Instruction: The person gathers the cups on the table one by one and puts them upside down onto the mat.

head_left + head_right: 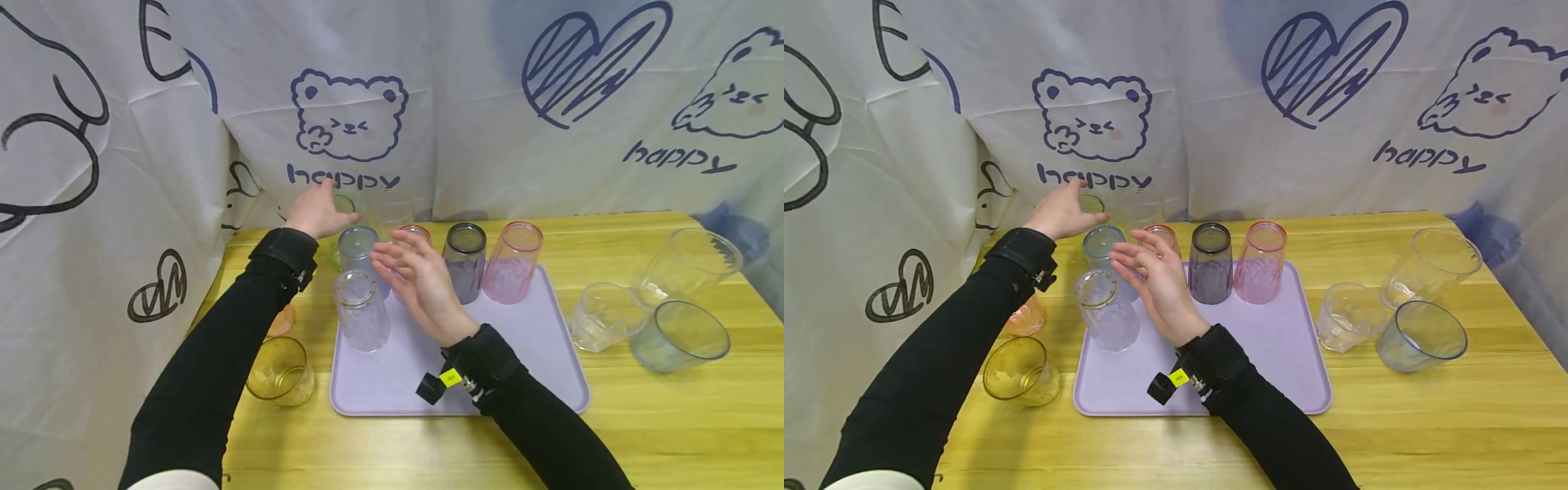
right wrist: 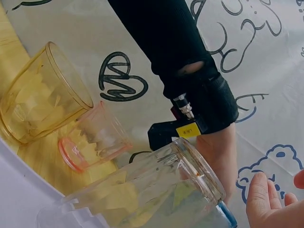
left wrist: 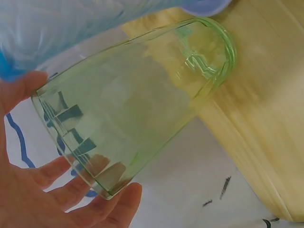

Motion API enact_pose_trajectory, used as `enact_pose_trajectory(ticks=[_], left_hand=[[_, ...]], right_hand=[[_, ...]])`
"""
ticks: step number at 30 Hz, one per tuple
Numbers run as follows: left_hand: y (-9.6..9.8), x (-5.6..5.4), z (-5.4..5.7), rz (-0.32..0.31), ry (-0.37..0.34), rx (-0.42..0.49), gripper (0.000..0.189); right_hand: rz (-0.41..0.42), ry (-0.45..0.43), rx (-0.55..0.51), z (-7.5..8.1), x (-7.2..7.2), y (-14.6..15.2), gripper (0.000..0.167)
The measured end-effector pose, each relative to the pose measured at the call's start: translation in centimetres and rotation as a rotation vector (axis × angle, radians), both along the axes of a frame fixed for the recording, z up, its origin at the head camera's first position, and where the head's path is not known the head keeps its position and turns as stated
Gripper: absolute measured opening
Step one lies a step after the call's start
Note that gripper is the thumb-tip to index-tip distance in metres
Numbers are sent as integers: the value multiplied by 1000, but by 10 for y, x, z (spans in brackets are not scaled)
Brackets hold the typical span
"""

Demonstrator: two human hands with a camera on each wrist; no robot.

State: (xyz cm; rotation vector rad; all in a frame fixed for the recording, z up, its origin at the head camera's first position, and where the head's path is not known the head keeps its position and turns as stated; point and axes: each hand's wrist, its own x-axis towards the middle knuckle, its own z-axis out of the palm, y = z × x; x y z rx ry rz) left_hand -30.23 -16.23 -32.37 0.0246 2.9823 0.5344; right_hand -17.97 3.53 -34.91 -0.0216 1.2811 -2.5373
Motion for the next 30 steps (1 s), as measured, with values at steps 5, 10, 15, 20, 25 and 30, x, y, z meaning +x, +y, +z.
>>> enact_pose_trajectory(ticks=[5,10,15,20,25,30], left_hand=[[-17,6,0,-6,-6,49,87],[-39,13,0,-7,-26,55,89],[-57,20,1,-24,-49,72,96],[-65,25,0,-7,-140,141,108],[-64,22,-7,-10,-145,129,110],[-60,16,-14,3,-94,79,107]], right_hand=[[-2,3,6,-1,0,-1,44],[2,9,4,-1,1,-4,45],[-15,10,9,0,1,-8,43],[-65,-9,9,1,0,-13,36],[-87,-35,-3,0,0,-17,39],[-98,-52,-16,-2,-1,-20,40]])
